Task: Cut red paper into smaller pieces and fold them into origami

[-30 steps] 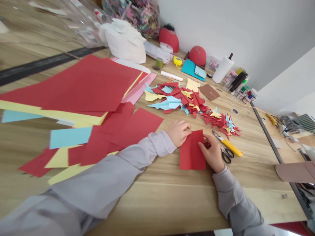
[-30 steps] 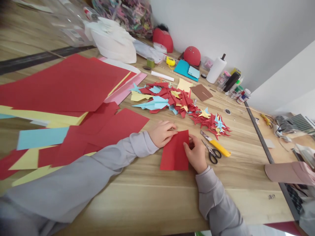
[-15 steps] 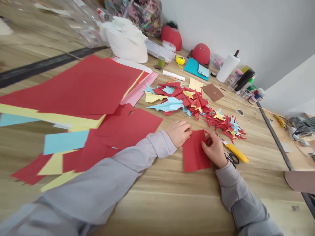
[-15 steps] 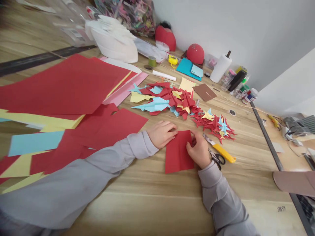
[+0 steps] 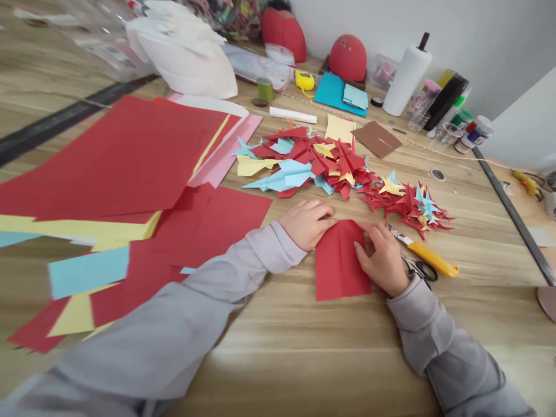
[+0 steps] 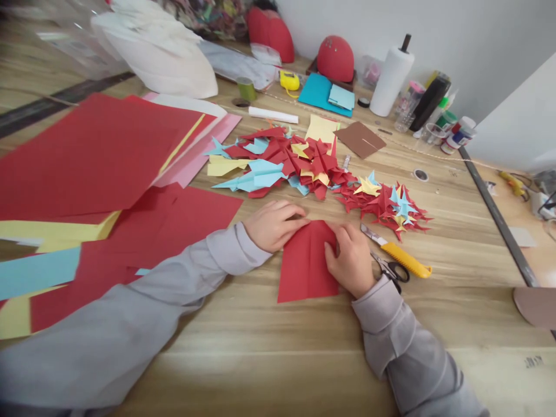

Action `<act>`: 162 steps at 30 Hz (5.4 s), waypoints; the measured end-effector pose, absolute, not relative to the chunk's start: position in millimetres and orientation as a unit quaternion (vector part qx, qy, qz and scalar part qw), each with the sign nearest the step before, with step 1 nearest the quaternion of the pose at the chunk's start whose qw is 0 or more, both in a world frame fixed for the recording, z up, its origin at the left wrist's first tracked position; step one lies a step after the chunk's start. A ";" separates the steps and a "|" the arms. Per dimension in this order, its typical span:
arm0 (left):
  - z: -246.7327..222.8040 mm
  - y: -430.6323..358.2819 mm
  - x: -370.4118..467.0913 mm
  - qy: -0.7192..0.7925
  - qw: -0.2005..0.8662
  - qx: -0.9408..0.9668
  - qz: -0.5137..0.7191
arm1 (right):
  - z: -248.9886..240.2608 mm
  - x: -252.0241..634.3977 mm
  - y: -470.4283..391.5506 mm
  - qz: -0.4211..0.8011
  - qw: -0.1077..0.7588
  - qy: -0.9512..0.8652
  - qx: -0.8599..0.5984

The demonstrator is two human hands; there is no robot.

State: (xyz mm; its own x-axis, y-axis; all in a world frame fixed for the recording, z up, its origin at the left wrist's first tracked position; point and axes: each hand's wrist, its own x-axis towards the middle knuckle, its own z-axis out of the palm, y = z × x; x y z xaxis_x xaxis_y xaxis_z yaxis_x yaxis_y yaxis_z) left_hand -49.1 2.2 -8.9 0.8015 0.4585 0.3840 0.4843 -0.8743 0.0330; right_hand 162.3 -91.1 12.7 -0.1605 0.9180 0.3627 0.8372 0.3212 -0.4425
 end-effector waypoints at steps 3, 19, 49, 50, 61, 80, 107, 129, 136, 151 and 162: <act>-9.0 2.9 -50.5 -0.240 0.038 -0.949 -0.203 | 11.9 162.7 -91.3 0.057 0.292 -0.766 -0.570; -5.7 12.1 -57.1 -0.184 0.065 -0.961 -0.196 | 5.5 164.7 -89.5 0.016 0.287 -0.788 -0.544; -5.4 7.5 -50.7 -0.186 0.076 -0.963 -0.179 | 4.7 166.6 -90.3 -0.008 0.252 -0.865 -0.434; -5.3 7.3 -50.2 -0.185 0.078 -0.964 -0.176 | 4.7 166.6 -90.3 -0.008 0.250 -0.866 -0.432; -2.6 7.4 -50.2 -0.184 0.061 -0.967 -0.164 | 5.2 167.6 -90.5 -0.012 0.240 -0.873 -0.425; -5.8 8.9 -50.5 -0.187 0.059 -0.966 -0.169 | 4.8 167.8 -90.2 -0.018 0.242 -0.877 -0.414; -3.7 7.8 -49.4 -0.186 0.059 -0.960 -0.202 | 3.1 167.0 -90.5 -0.037 0.240 -0.875 -0.418; -5.3 8.3 -50.5 -0.184 0.055 -0.960 -0.205 | 3.5 168.1 -90.6 -0.037 0.241 -0.877 -0.415; -6.9 8.1 -50.2 -0.200 0.050 -0.961 -0.184 | 4.7 167.0 -90.1 -0.049 0.246 -0.877 -0.411; -10.9 9.4 -50.5 -0.195 0.047 -0.959 -0.201 | 4.8 166.9 -90.6 -0.046 0.248 -0.876 -0.412; -9.4 8.4 -49.9 -0.202 0.039 -0.958 -0.200 | 4.0 168.1 -91.0 -0.046 0.238 -0.880 -0.409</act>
State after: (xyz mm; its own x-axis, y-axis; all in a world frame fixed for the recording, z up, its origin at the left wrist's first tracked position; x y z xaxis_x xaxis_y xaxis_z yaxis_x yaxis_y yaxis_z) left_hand -49.9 8.4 -9.4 0.8389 0.3711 0.3981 0.4020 -0.9156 0.0066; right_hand 168.1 -91.0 4.0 -0.5526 0.6978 0.4558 0.7412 0.6615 -0.1139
